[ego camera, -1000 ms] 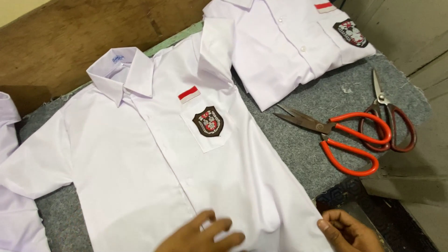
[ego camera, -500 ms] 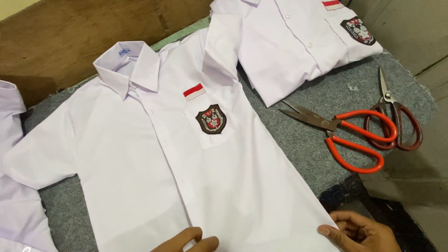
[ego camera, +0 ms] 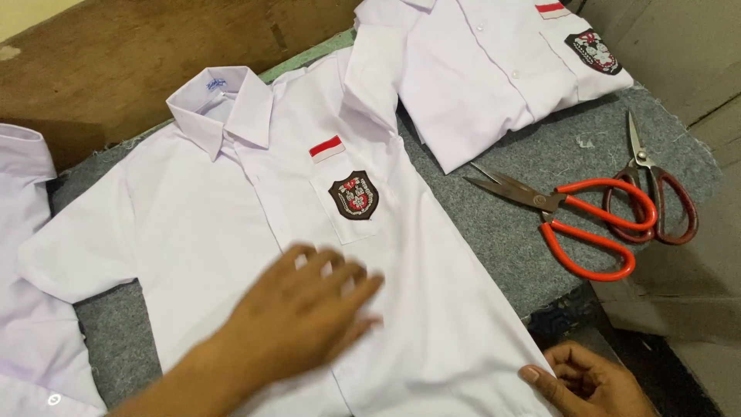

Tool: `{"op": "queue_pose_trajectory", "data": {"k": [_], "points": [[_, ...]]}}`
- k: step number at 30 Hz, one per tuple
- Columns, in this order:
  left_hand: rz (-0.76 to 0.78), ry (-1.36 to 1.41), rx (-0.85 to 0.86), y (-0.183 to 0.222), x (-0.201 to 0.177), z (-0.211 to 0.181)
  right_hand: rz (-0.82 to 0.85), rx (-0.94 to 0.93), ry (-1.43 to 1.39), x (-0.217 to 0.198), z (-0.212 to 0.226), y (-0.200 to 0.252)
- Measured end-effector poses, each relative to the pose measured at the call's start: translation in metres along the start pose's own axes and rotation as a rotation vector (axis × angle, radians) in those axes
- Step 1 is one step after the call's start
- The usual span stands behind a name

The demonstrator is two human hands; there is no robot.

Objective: Trimming loose threads from white school shirts using scissors as part of a quality control process.

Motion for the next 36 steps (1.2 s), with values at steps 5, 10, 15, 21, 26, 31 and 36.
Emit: {"op": "queue_pose_trajectory", "data": {"k": [5, 10, 15, 21, 26, 31, 36], "points": [[0.144, 0.285, -0.911, -0.077, -0.019, 0.091, -0.119, -0.036, 0.131, 0.007, 0.021, 0.019], [-0.074, 0.433, -1.11, -0.128, 0.02, 0.136, -0.116, -0.137, 0.065, 0.016, 0.007, 0.013], [-0.294, 0.492, -1.163, -0.126, 0.043, 0.179, -0.149, -0.192, 0.162, 0.014, -0.004, 0.01], [-0.598, 1.029, -1.334, -0.106, 0.023, 0.174, -0.214, -0.291, 0.306, 0.023, 0.019, 0.03], [-0.559, 1.417, -1.094, -0.116, 0.015, 0.158, -0.122, -0.333, 0.405, 0.014, -0.003, 0.008], [-0.612, 0.633, -0.698, -0.094, 0.02, 0.156, 0.044, -0.036, 0.122, 0.018, 0.014, 0.006], [-0.351, 0.246, -0.869, -0.041, 0.003, 0.14, 0.09, -0.118, 0.196, 0.013, 0.01, -0.005]]}}
Point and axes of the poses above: each hand's wrist, its own y-axis away from the middle knuckle, its own x-axis out of the palm, z = x × y, the point moved 2 cm from there along -y, towards the middle knuckle, and after that the axes turned 2 degrees about x, right-handed, at the moved point
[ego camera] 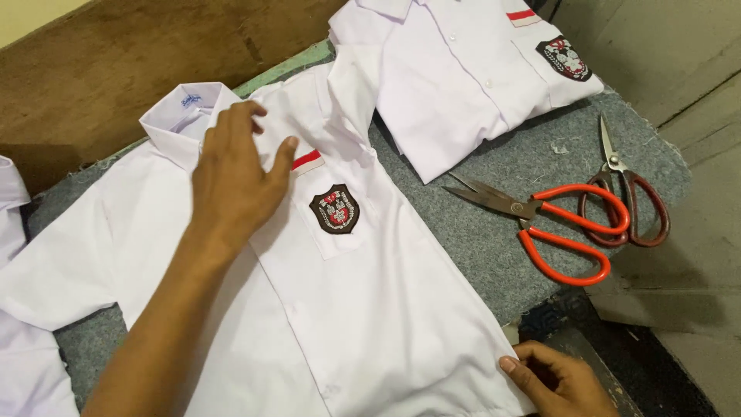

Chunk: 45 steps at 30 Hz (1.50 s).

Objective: Trimming loose threads from white school shirts using scissors as part of a quality control process.

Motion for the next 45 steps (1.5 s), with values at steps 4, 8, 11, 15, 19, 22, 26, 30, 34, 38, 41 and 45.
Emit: {"op": "queue_pose_trajectory", "data": {"k": [4, 8, 11, 15, 19, 22, 26, 30, 34, 38, 41, 45], "points": [[0.259, -0.314, -0.426, 0.014, -0.036, 0.035, 0.007, 0.095, 0.044, -0.005, 0.025, 0.005], [0.386, -0.256, -0.732, 0.023, -0.049, 0.042, -0.15, -0.294, 0.427, -0.035, 0.095, 0.016], [0.388, -0.254, -0.723, 0.025, -0.038, 0.042, -0.342, -0.459, 0.699, -0.023, 0.202, 0.036], [0.304, -0.232, -0.668, 0.032, -0.018, 0.054, -0.189, -0.387, 0.755, 0.022, 0.333, 0.018], [0.168, -0.179, -0.603, 0.043, -0.006, 0.064, -0.074, -0.403, 0.54, 0.056, 0.388, -0.047], [0.13, -0.181, -0.551, 0.046, 0.0, 0.072, 0.011, -0.505, 0.27, 0.073, 0.394, -0.117], [0.138, -0.203, -0.498, 0.046, 0.008, 0.086, 0.044, -0.642, -0.031, 0.073, 0.393, -0.133], [0.155, -0.215, -0.443, 0.046, 0.009, 0.095, 0.012, -0.705, -0.113, 0.056, 0.384, -0.155], [0.117, -0.235, -0.417, 0.045, 0.014, 0.099, -0.017, -0.576, -0.282, 0.051, 0.377, -0.155], [0.094, -0.262, -0.412, 0.047, 0.013, 0.096, 0.009, -0.532, -0.348, 0.052, 0.375, -0.161], [0.074, -0.238, -0.413, 0.048, 0.012, 0.094, 0.0, -0.516, -0.363, 0.05, 0.375, -0.162], [0.065, -0.234, -0.419, 0.048, 0.01, 0.086, -0.197, -0.729, -0.267, 0.051, 0.372, -0.152]]}}
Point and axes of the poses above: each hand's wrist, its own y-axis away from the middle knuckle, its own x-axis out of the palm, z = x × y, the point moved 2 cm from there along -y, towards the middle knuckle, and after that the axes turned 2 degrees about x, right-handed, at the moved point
